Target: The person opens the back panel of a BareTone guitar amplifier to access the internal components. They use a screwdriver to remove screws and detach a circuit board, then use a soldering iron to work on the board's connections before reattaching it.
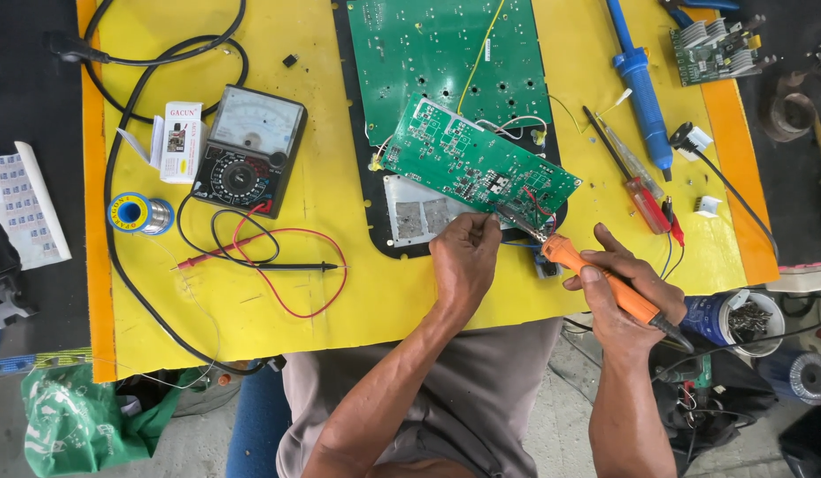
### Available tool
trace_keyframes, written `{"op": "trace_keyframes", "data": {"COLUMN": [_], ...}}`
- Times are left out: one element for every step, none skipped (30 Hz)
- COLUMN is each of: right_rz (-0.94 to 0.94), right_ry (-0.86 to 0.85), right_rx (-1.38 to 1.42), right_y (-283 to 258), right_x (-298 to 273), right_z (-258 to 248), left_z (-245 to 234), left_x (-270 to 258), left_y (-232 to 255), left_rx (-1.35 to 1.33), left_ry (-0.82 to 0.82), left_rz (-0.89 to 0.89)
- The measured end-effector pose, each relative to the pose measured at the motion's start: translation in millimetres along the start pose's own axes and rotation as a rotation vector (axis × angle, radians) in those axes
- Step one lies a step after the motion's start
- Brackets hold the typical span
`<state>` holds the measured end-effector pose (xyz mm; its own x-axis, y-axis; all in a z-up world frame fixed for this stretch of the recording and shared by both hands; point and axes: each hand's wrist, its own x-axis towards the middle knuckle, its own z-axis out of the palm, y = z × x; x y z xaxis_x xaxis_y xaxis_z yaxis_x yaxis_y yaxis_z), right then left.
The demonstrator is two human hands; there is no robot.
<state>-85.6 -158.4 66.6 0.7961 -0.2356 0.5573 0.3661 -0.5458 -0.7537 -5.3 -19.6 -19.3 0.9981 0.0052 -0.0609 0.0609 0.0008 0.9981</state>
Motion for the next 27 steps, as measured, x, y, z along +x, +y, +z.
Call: {"op": "trace_keyframes", "data": {"right_rz": [0.040, 0.079, 0.080, 0.033, -0.014, -0.013, 0.004, 0.019, 0.019, 0.017, 0.015, 0.016, 0.026, 0.035, 0.035, 0.038, 0.040, 0.041, 0.045, 0.050, 0.051, 0.037, 0.023, 0.024, 0.059, 0.093, 0.092], "right_ry": [-0.008, -0.017, -0.016, -0.048, -0.079, -0.079, -0.079, -0.080, -0.080, -0.088, -0.096, -0.096, -0.097, -0.097, -0.098, -0.124, -0.150, -0.151, -0.157, -0.162, -0.162, -0.160, -0.158, -0.157, -0.163, -0.168, -0.167], "right_rx": [-0.026, -0.051, -0.052, -0.043, -0.034, -0.034, -0.025, -0.016, -0.016, 0.000, 0.016, 0.016, 0.022, 0.030, 0.030, -0.012, -0.054, -0.055, -0.058, -0.061, -0.061, -0.056, -0.050, -0.050, -0.061, -0.073, -0.073], "right_y": [-1.4, -2.7, -3.2, -3.6, -4.0, -3.1, -2.3, -1.4, -0.7, -0.1, 0.7, 0.4, 0.1, -0.1, 0.4, 0.9, 1.4, 2.0, 2.7, 3.3, 3.5, 3.9, 4.3, 5.1, 5.9, 6.6, 5.9], "right_x": [-0.6, -1.2, 0.8, 2.8, 4.9, 4.5, 4.0, 4.0, 4.7, 5.1, 5.5, 5.5, 5.5, 6.1, 5.5, 4.8, 4.1, 4.2, 4.4, 4.4, 4.8, 5.1, 5.3, 4.4, 3.5, 2.9, 3.2], "right_z": [-0.9, -1.7, -2.4, -2.9, -3.4, -3.9, -4.3, -4.9, -5.4, -5.8, -6.2, -6.4, -6.6, -6.8, -8.5, -10.1, -11.7, -12.0, -12.4, -12.7, -12.5, -12.1, -11.8, -13.0, -14.3, -15.6, -14.9], "left_z": [0.2, 0.3, 0.4, 0.4, 0.3, -0.1, -0.6, -0.8, -0.5, -0.5, -0.4, -1.1, -1.8, -2.4, -2.3, -2.3, -2.3, -2.2, -2.0, -1.8, -1.8, -2.0, -2.1, -2.0, -1.9, -1.7, -1.7], "left_x": [0.3, 0.6, 0.4, 0.3, 0.1, 0.2, 0.2, 0.6, 0.8, 0.6, 0.5, 0.5, 0.4, 0.8, 0.8, 0.7, 0.6, 0.6, 0.5, 0.5, 0.8, 1.0, 1.1, 1.2, 1.3, 1.6, 1.6], "left_y": [0.2, 0.4, -0.4, -1.2, -2.0, -1.3, -0.5, 0.5, -0.2, -1.1, -2.1, -0.1, 1.9, 4.3, 4.1, 3.9, 3.6, 2.6, 1.5, 0.5, 0.7, 0.9, 1.1, 0.9, 0.8, 1.0, 0.8], "left_rx": [0.000, 0.001, 0.001, 0.002, 0.003, 0.003, 0.005, 0.005, 0.004, 0.004, 0.004, 0.004, 0.009, 0.012, 0.012, 0.008, 0.003, 0.002, 0.001, 0.000, -0.001, 0.002, 0.005, 0.005, 0.013, 0.020, 0.020], "left_ry": [0.007, 0.014, 0.013, 0.010, 0.007, 0.007, 0.003, -0.001, -0.001, -0.002, -0.003, -0.004, -0.008, -0.011, -0.011, -0.009, -0.008, -0.007, -0.008, -0.010, -0.010, -0.009, -0.008, -0.009, -0.007, -0.005, -0.006], "left_rz": [-0.007, -0.014, -0.015, -0.001, 0.012, 0.011, 0.011, 0.011, 0.011, 0.016, 0.021, 0.020, -0.001, -0.020, -0.021, -0.012, -0.003, -0.003, 0.002, 0.008, 0.008, 0.013, 0.017, 0.017, 0.012, 0.008, 0.008]}}
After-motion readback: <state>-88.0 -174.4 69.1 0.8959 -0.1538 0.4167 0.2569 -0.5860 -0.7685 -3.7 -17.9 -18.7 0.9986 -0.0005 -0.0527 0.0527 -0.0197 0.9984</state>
